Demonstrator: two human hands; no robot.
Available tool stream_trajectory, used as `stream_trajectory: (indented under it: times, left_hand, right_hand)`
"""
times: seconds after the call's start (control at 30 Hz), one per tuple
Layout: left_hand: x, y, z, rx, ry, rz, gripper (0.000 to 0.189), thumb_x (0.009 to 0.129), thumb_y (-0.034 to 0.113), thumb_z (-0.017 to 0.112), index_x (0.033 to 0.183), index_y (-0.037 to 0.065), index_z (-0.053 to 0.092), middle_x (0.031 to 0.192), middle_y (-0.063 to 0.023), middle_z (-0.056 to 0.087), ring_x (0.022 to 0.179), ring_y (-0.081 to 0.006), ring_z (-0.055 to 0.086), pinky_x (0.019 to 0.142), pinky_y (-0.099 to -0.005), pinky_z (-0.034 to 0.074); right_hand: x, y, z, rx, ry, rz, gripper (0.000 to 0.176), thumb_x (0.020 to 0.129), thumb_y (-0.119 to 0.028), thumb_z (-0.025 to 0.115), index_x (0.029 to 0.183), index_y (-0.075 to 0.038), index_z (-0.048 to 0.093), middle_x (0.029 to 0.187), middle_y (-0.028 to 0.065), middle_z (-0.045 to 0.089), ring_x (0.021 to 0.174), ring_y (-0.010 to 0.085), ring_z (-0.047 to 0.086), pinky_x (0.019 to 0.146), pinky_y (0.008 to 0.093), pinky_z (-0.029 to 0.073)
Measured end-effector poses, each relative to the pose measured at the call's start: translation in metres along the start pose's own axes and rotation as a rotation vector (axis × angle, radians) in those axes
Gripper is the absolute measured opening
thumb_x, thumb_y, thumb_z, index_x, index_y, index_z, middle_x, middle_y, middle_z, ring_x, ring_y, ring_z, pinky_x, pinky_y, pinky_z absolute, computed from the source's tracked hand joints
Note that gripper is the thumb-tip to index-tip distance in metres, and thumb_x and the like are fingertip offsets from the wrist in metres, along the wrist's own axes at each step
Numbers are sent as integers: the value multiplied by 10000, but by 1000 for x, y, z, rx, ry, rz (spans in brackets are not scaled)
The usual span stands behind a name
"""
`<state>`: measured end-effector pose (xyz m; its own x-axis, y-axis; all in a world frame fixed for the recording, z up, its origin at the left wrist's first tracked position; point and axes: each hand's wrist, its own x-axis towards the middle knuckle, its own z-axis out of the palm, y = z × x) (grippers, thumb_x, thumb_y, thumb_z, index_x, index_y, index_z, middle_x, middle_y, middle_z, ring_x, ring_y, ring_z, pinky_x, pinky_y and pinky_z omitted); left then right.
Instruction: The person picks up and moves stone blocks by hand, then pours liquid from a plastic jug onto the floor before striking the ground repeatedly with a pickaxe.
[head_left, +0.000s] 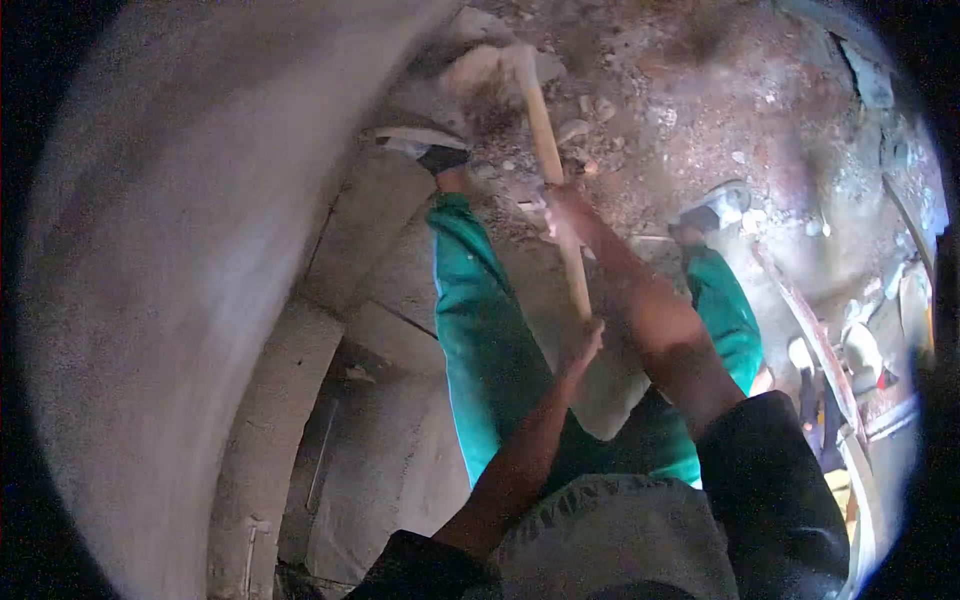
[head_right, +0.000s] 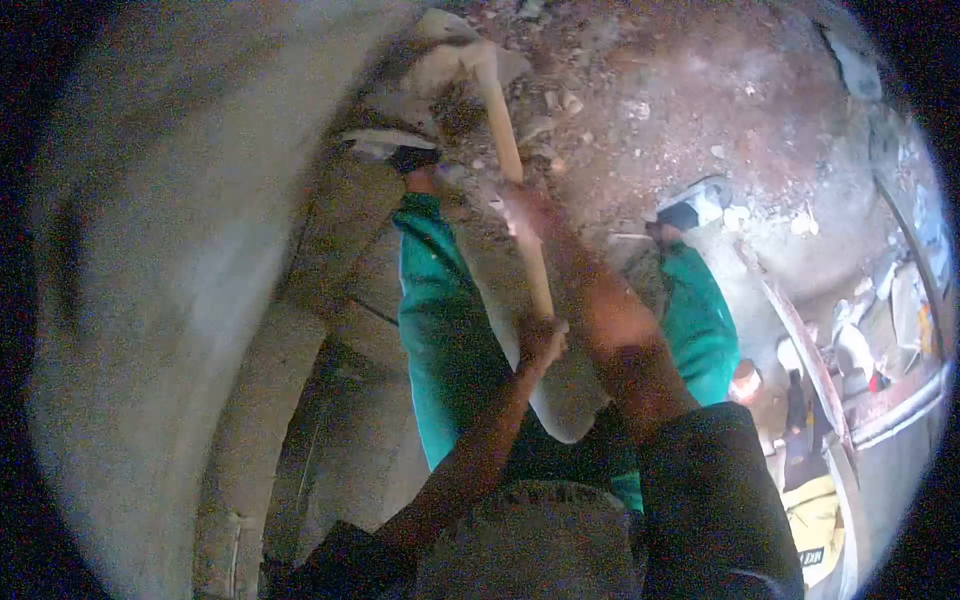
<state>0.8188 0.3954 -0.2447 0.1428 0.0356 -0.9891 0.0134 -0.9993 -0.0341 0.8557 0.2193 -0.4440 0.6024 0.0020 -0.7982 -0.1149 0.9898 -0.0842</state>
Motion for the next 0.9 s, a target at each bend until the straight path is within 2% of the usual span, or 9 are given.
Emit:
stream_trajectory:
  times: [0.1, 0.13, 0.2, 0.27, 0.37, 0.57, 0.77, 0.8, 0.9]
  left_hand:
    - [-19, -101, 97, 813, -12, 728, 362, 925, 379, 643, 1012, 28, 664, 819, -120, 696, 760, -319, 685, 708, -488, 512]
    - [-48, -106, 104, 695, 4, 577, 326, 914, 346, 648, 970, 26, 666, 789, -138, 681, 737, -338, 674, 686, -495, 505]
    - [-107, -114, 118, 427, 83, 294, 259, 891, 279, 659, 887, 20, 672, 729, -175, 652, 689, -377, 650, 643, -509, 493]
    - [-131, -89, 112, 911, 406, 837, 258, 884, 265, 662, 902, 7, 670, 725, -194, 643, 681, -392, 647, 622, -509, 492]
    - [-114, -73, 79, 196, 73, 411, 312, 893, 298, 653, 991, 2, 664, 735, -200, 647, 683, -393, 651, 630, -505, 498]
    - [-2, 180, -24, 482, 47, 10, 332, 872, 275, 671, 1052, -4, 675, 943, -243, 682, 822, -361, 695, 728, -495, 555]
    - [-53, 50, 4, 472, 223, 640, 374, 859, 308, 676, 1043, -18, 666, 821, -199, 687, 732, -393, 680, 690, -511, 546]
    - [-71, 16, -2, 507, 49, 385, 389, 853, 307, 683, 1068, -15, 653, 827, -210, 684, 749, -405, 676, 703, -520, 541]
    - [-134, -11, -30, 699, -129, 231, 422, 839, 301, 690, 1127, -1, 628, 862, -225, 693, 809, -415, 682, 747, -521, 541]
  right_hand:
    - [-91, 0, 2, -334, 287, -48, 182, 962, -229, 625, 995, -59, 570, 699, 31, 569, 483, 162, 539, 419, 352, 472]
    - [-107, 65, -37, 84, 119, -164, 224, 943, -227, 640, 998, -24, 560, 718, 49, 584, 510, 176, 587, 405, 355, 458]
    - [-147, 112, -49, -339, 420, -150, 242, 940, -229, 644, 1017, -15, 560, 716, 55, 578, 520, 185, 601, 386, 361, 464]
    - [-198, 57, -3, -269, 376, 172, 243, 942, -233, 640, 1033, -24, 558, 724, 57, 570, 530, 192, 604, 380, 369, 474]
    - [-171, 44, -15, 230, 437, -31, 240, 944, -257, 641, 1058, -61, 562, 755, 54, 583, 521, 188, 587, 378, 376, 486]
    - [-59, -171, -42, -2, 365, -192, 236, 984, -240, 539, 1062, -35, 625, 709, 47, 586, 563, 178, 607, 479, 349, 540]
    - [-96, -34, -85, -175, 463, -139, 256, 1009, -235, 491, 1103, -30, 611, 687, 46, 570, 528, 179, 582, 437, 339, 525]
    - [-128, -5, -71, 616, 311, -93, 230, 1026, -222, 472, 1056, -31, 595, 680, 54, 559, 544, 192, 603, 430, 351, 526]
    - [-183, 55, -36, 234, 485, 39, 189, 1009, -197, 514, 944, -31, 576, 681, 69, 560, 559, 202, 614, 428, 363, 504]
